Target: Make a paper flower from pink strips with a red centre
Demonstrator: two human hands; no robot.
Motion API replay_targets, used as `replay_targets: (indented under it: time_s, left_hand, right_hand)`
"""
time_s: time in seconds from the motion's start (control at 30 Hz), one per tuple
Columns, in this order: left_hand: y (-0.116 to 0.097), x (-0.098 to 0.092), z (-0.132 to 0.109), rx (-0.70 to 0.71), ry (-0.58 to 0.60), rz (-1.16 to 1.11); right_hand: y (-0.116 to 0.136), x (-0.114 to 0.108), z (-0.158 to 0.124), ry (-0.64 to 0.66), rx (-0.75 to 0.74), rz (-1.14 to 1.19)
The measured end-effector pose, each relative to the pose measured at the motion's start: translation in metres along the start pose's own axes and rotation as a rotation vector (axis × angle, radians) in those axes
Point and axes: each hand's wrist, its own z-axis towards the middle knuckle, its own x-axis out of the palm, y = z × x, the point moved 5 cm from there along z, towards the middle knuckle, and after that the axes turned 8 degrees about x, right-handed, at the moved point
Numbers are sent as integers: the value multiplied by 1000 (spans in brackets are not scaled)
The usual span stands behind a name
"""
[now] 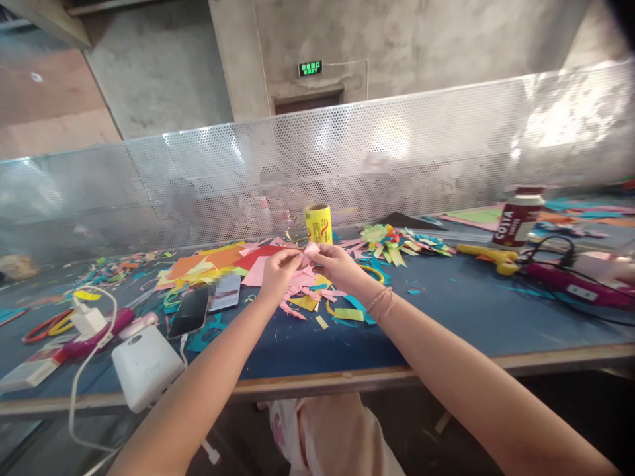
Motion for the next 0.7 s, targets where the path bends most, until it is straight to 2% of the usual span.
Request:
replay_targets:
  time_s: [0.13,0.33,0.57,0.7]
  left_hand:
    - [-3,0,0,20,-1,4]
    - [-16,-2,-2,116,7,191]
    - [-13,-4,-1,121,-33,165]
    - [-21,-5,-2,325,-59,280]
  right_hand:
    - [0,-1,1,-7,-5,11]
    - [0,0,0,-2,8,-29]
    - [-3,0,1,-16,5,-36]
    - [-4,1,1,-8,11,-35]
